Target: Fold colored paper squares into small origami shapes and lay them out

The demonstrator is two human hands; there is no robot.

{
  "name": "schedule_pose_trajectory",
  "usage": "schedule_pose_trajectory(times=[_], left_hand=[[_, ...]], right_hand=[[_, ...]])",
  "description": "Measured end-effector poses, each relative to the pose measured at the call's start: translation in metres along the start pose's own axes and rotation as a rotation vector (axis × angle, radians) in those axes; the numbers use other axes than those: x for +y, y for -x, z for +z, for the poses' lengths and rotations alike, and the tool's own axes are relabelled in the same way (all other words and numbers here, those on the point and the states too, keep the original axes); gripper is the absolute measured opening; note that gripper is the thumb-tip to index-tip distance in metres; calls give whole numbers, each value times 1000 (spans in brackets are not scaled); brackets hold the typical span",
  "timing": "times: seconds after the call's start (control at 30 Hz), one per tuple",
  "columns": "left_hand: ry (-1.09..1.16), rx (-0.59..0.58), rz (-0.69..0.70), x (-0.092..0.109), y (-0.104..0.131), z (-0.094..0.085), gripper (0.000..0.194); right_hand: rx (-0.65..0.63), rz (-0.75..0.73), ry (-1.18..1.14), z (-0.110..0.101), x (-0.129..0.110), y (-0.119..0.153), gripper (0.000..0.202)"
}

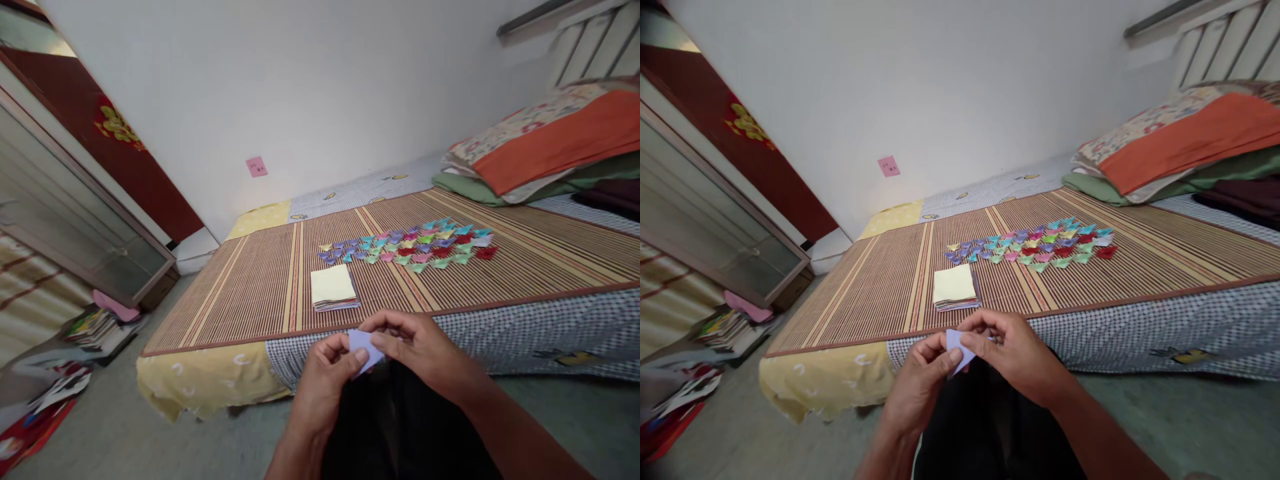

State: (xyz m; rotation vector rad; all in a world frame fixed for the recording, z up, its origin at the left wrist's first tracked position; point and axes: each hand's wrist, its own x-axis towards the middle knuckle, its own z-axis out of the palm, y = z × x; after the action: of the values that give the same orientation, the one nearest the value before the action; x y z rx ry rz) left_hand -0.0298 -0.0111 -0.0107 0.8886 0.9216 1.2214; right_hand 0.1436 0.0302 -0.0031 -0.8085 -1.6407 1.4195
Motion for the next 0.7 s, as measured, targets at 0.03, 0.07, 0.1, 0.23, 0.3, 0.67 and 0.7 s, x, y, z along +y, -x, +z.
schedule_pose_trajectory(times=[0.03, 0.07, 0.1, 0.23, 0.3, 0.67, 0.7], left_hand=[[46, 1, -7, 0, 0, 0, 27], [92, 0, -18, 1, 0, 0, 27], [134, -1, -34, 2, 0, 0, 28], [259, -15, -93, 5, -1, 5, 30], [304, -33, -105, 5, -2, 6, 33], [181, 8, 86, -7, -2, 6, 28], [142, 27, 103, -8, -1, 6, 27]], right_hand=[[-23, 4, -59, -2, 2, 0, 22], [-41, 11, -113, -4, 4, 1, 23], [-51, 17, -156, -4, 6, 2, 23], [-20, -16, -192, 3, 11, 5, 13], [-15, -44, -189, 8, 10, 5, 12], [109, -73, -51, 18, 1, 4, 10], [124, -72, -35, 18, 2, 4, 11]])
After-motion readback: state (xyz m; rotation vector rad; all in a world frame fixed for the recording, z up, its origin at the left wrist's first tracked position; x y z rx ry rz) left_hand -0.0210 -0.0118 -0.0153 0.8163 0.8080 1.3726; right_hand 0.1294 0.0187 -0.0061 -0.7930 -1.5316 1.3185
